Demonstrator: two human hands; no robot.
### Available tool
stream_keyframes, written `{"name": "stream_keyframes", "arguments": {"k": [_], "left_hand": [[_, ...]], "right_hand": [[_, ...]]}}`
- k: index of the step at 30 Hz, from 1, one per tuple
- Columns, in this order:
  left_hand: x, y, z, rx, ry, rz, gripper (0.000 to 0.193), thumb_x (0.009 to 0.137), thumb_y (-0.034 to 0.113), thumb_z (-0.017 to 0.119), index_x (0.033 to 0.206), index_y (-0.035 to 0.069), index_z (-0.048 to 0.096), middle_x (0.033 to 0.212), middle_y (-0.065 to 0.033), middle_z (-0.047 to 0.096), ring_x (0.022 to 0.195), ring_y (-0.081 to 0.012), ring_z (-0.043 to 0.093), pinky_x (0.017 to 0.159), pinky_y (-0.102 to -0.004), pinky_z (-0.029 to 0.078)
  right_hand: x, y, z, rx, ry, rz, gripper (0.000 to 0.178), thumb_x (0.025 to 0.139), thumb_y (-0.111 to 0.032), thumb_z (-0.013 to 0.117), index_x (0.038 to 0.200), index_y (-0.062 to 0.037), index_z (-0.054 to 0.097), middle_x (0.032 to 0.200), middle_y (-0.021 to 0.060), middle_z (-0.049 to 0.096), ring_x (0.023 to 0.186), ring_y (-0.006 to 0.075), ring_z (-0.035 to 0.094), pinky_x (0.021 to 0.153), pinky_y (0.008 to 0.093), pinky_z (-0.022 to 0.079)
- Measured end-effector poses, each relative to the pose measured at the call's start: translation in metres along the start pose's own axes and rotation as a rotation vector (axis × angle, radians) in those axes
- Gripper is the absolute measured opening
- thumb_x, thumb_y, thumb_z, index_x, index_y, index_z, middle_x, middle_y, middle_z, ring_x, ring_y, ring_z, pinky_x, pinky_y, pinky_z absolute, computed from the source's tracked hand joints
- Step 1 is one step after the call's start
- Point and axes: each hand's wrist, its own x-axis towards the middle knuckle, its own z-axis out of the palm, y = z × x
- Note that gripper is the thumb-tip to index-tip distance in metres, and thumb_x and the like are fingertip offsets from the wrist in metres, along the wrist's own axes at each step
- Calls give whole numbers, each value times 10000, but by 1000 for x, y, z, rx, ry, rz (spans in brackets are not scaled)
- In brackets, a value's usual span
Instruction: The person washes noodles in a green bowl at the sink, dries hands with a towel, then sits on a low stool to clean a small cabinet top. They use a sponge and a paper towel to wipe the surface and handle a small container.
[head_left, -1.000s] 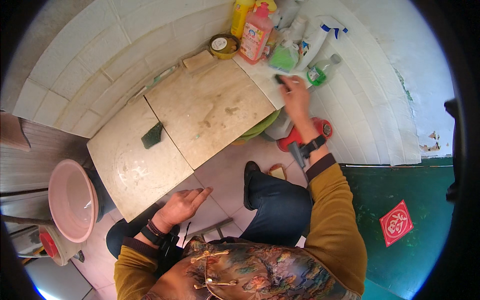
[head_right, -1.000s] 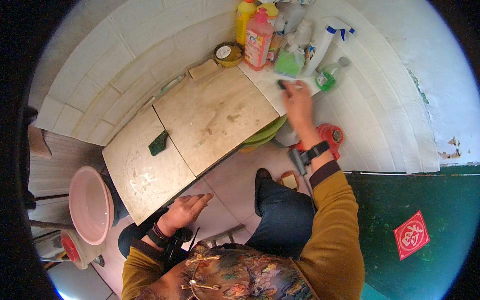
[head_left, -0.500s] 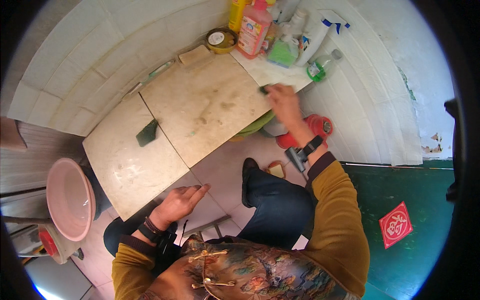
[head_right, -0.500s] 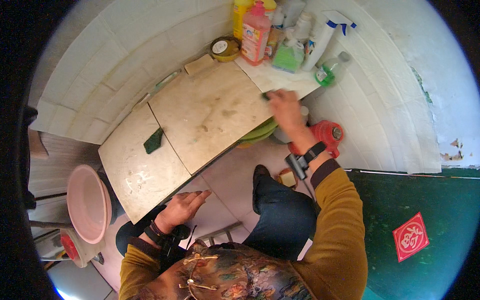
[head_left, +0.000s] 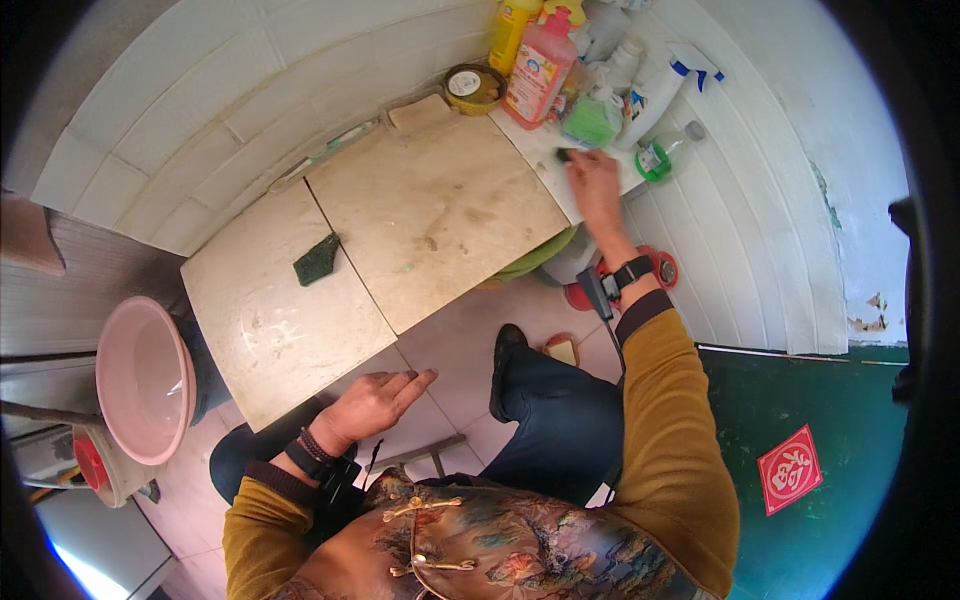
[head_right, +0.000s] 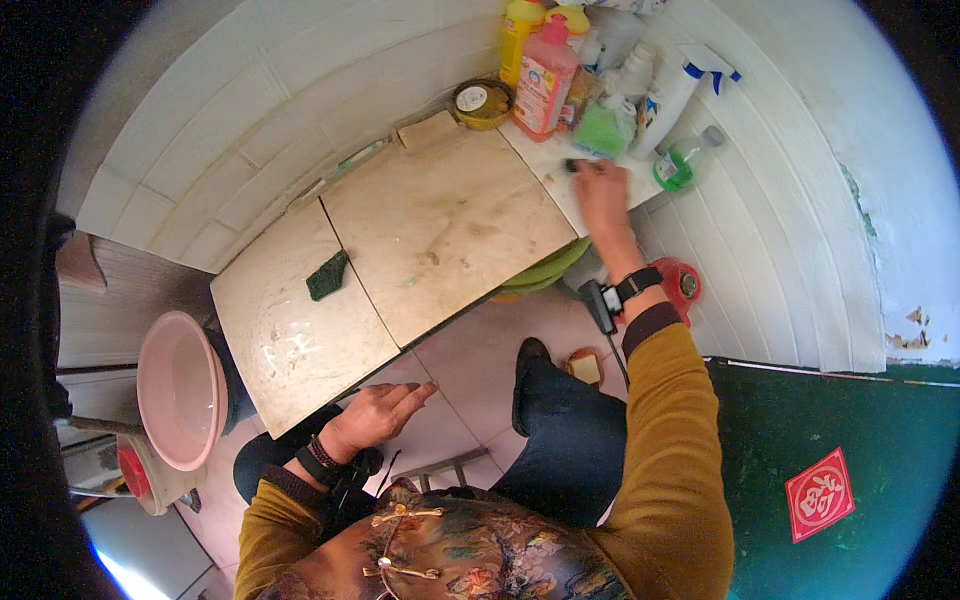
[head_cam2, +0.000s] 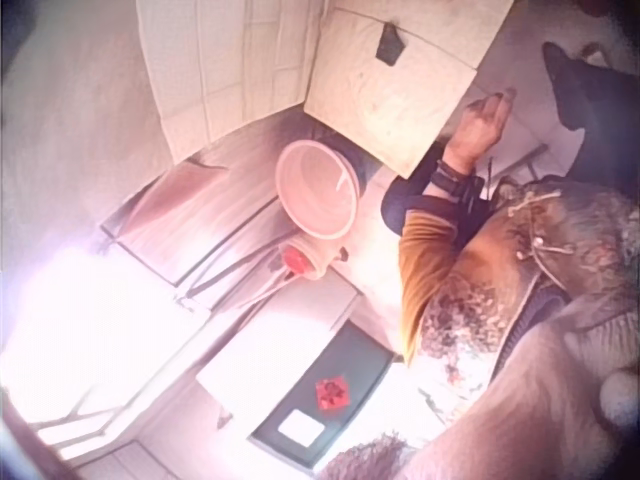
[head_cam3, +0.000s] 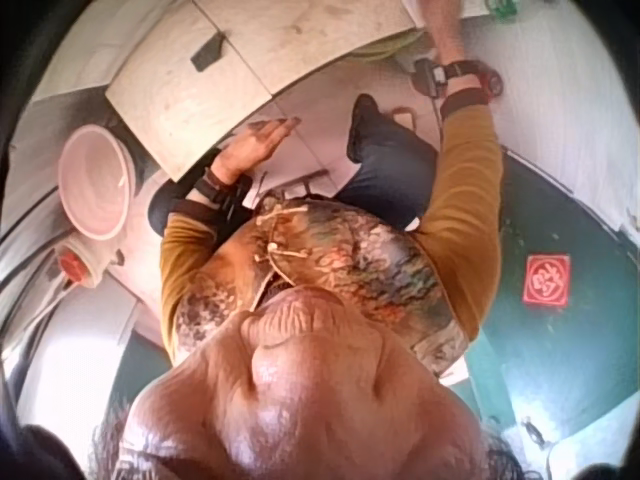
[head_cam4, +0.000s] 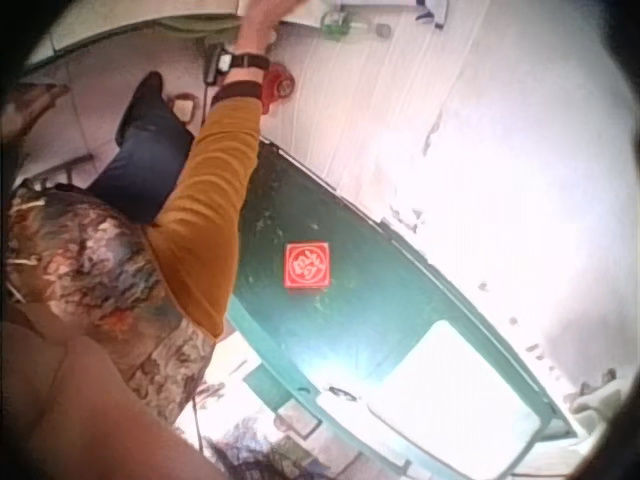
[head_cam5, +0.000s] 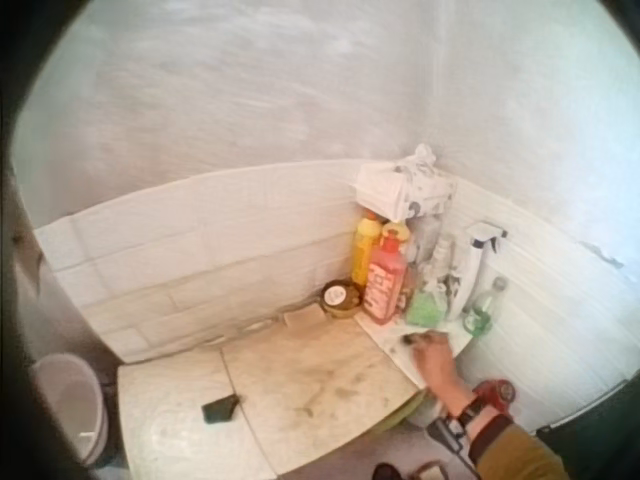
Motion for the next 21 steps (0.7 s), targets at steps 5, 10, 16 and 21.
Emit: {"name": "stream_keyframes", "arguments": {"k": [5,10,16,21], "left_hand": [[-4,2,-6,12,-65,-14,616,756,45,579,1368,6,523,930,-79,628,713,-217,658,652,-306,570],[1,3,-8,25,-15,12,607,757,52,584,1359,-2,527,925,-75,623,720,-201,652,655,-299,565],[0,3,-10,8,-20,43,597,756,56,584,1347,-16,533,916,-77,617,723,-195,651,653,-294,561],[0,4,-12,32,-32,48,609,756,64,580,1356,-18,523,902,-75,611,714,-205,650,647,-295,559]], "right_hand": [[0,-20,10,-160,-173,-148,273,855,-119,648,1115,-71,714,979,184,654,952,369,586,850,462,495],[-6,-44,26,163,-169,-220,242,879,-118,644,1098,-58,728,964,182,657,924,365,591,827,446,493],[37,-29,25,-143,-107,-151,188,886,-154,617,982,-24,711,858,171,681,881,341,616,803,469,465],[-19,-52,32,239,-278,-385,284,943,-110,517,1166,-38,678,1098,211,652,989,356,597,923,452,474]]}}
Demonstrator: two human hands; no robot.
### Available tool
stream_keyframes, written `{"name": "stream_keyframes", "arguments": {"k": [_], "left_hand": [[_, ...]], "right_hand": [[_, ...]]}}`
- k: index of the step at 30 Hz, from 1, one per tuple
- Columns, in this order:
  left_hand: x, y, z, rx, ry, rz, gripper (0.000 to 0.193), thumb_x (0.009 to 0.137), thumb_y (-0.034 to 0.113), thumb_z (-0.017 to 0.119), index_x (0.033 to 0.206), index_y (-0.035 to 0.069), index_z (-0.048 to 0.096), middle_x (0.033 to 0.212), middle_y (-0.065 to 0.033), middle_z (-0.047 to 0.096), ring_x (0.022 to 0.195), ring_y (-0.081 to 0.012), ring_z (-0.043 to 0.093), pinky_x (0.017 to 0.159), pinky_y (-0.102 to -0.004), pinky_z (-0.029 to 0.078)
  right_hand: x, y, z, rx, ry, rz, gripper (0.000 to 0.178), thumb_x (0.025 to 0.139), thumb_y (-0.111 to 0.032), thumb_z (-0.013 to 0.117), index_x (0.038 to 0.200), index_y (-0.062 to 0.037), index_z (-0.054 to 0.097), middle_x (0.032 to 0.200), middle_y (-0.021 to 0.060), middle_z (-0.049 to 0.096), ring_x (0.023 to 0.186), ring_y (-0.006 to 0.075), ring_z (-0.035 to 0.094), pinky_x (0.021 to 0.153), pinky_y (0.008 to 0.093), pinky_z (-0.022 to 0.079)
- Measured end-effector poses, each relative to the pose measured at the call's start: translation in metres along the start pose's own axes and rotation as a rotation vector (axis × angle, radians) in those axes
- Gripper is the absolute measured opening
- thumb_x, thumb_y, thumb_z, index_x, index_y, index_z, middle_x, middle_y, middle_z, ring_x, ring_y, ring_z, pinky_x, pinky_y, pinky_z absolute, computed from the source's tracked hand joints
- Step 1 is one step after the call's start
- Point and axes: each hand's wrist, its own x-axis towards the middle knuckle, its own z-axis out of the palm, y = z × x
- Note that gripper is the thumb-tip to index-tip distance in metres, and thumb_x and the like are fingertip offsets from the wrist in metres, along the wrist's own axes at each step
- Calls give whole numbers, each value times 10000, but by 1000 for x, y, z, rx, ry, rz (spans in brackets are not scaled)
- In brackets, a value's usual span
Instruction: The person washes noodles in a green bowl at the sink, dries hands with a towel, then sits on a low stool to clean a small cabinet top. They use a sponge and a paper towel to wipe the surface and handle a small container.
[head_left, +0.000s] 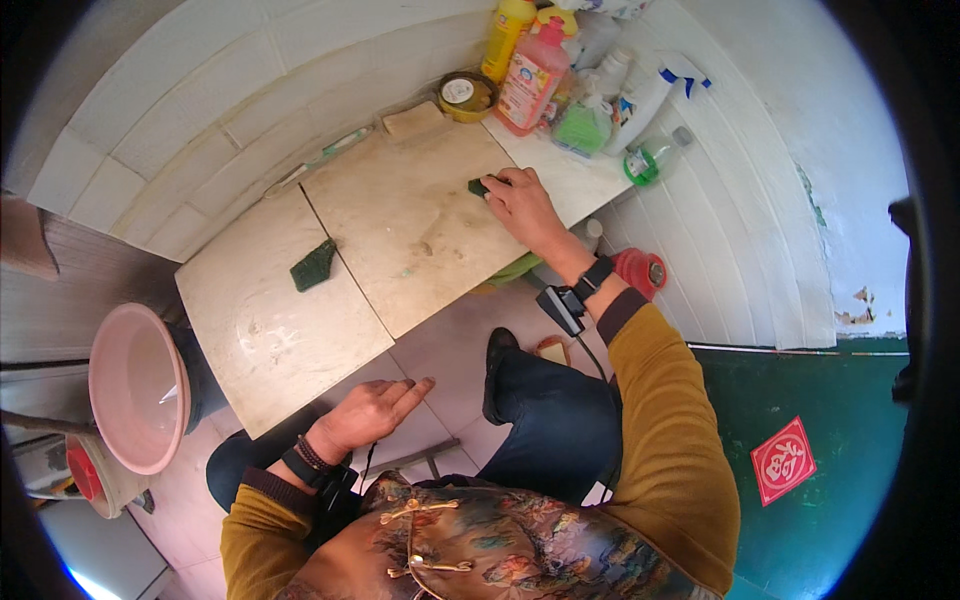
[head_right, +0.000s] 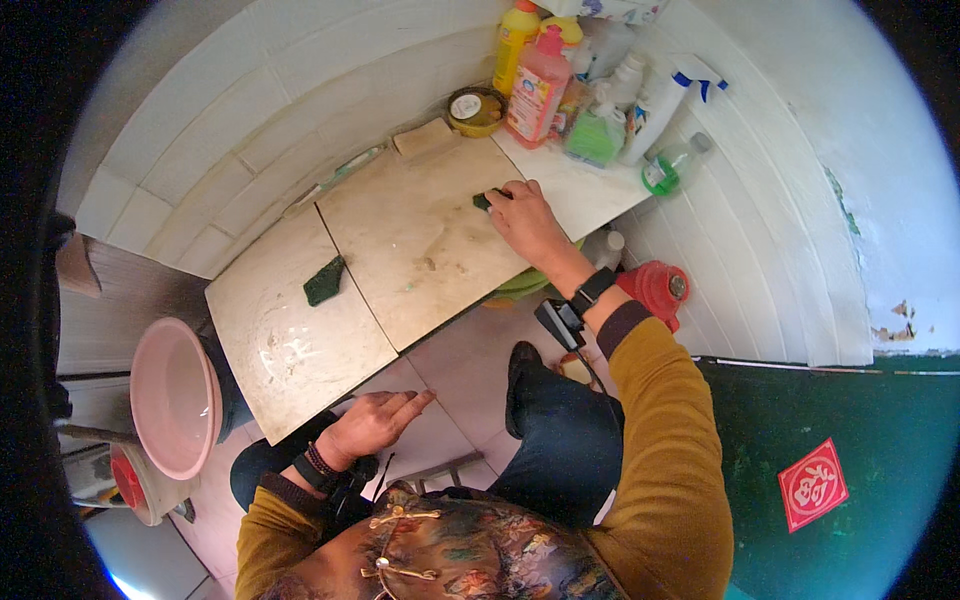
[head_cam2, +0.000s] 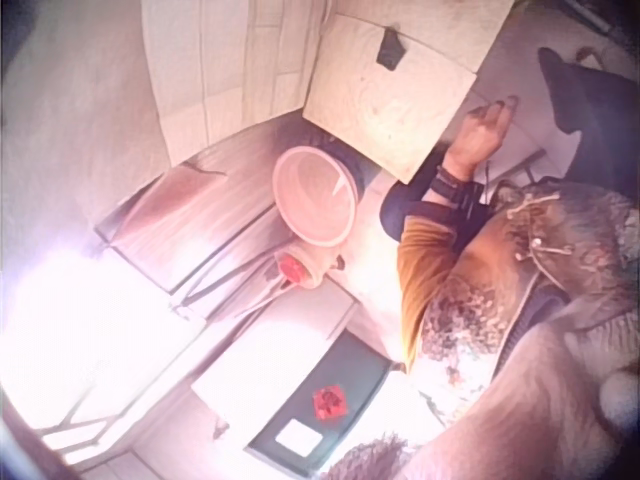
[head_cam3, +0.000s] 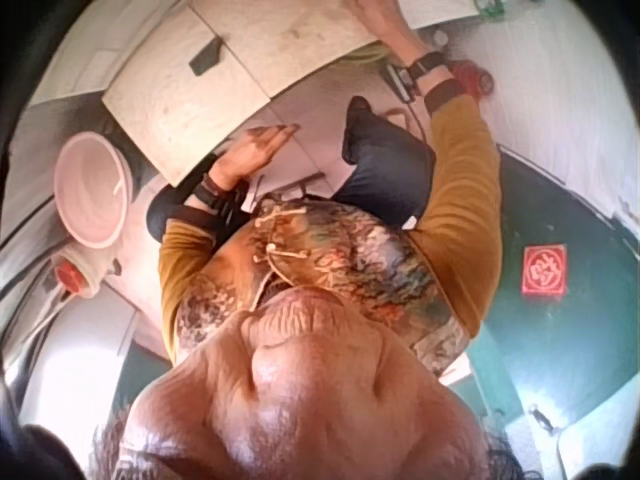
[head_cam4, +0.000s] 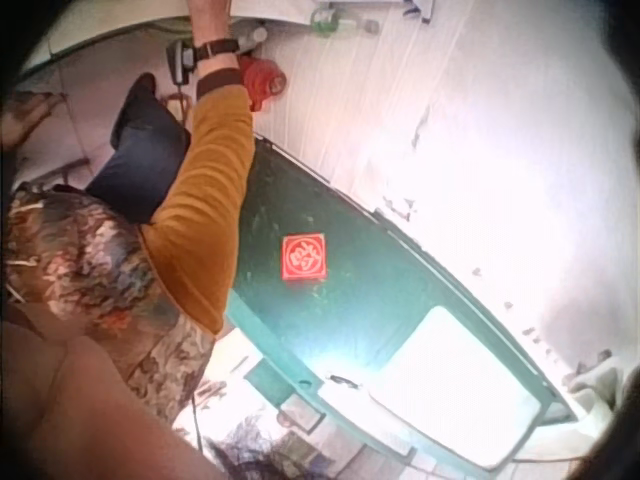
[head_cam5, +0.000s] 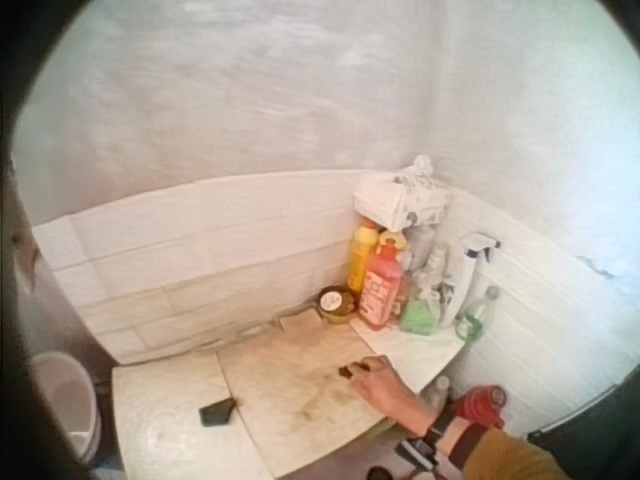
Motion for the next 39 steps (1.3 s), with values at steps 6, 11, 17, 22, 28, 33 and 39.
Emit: {"name": "stream_keyframes", "arguments": {"k": [6,11,17,22,28,33,39], "left_hand": [[-5,3,-1,-6,-6,-26,605,757,66,577,1354,-17,519,905,-80,609,718,-215,656,650,-303,561],[-2,3,2,-53,-20,-37,572,776,28,583,1346,22,543,927,-86,643,723,-244,671,655,-326,573],[0,2,4,-63,6,-74,559,791,15,601,1347,40,553,907,-84,655,709,-254,667,636,-338,569],[-3,1,5,-14,-36,-29,619,754,54,569,1367,-7,514,884,-77,604,704,-227,648,647,-317,559],[-1,3,3,-32,-54,-21,614,757,57,569,1366,-2,519,878,-71,606,715,-223,655,640,-308,557],[-2,3,5,-44,-90,-20,581,778,53,565,1354,-9,522,878,-78,610,728,-227,663,644,-308,560],[-2,-3,13,-57,-18,-6,507,826,71,535,1322,-35,509,841,-86,574,730,-227,655,627,-319,553]], "right_hand": [[-44,70,-71,-165,213,579,273,902,-110,630,1161,-79,710,1043,191,667,986,347,621,854,447,504],[-58,-16,-16,-46,226,464,236,907,-137,625,1101,-15,679,1006,204,654,942,372,595,863,458,491],[-39,-29,-45,8,229,324,323,922,-131,651,1244,-117,679,1170,140,636,1022,309,631,855,380,532],[-48,-21,-61,23,237,325,280,896,-189,698,1154,-84,720,1071,165,676,974,354,637,889,419,513],[-69,35,-70,142,460,543,314,899,-198,724,1176,-55,687,1072,151,702,933,320,676,898,424,517],[-88,163,-117,-315,572,1037,696,820,-443,775,1269,64,609,1177,226,685,1019,309,691,891,386,530],[-87,206,-103,-149,411,950,473,798,-395,790,1003,12,662,999,181,717,929,317,683,817,419,506]]}}
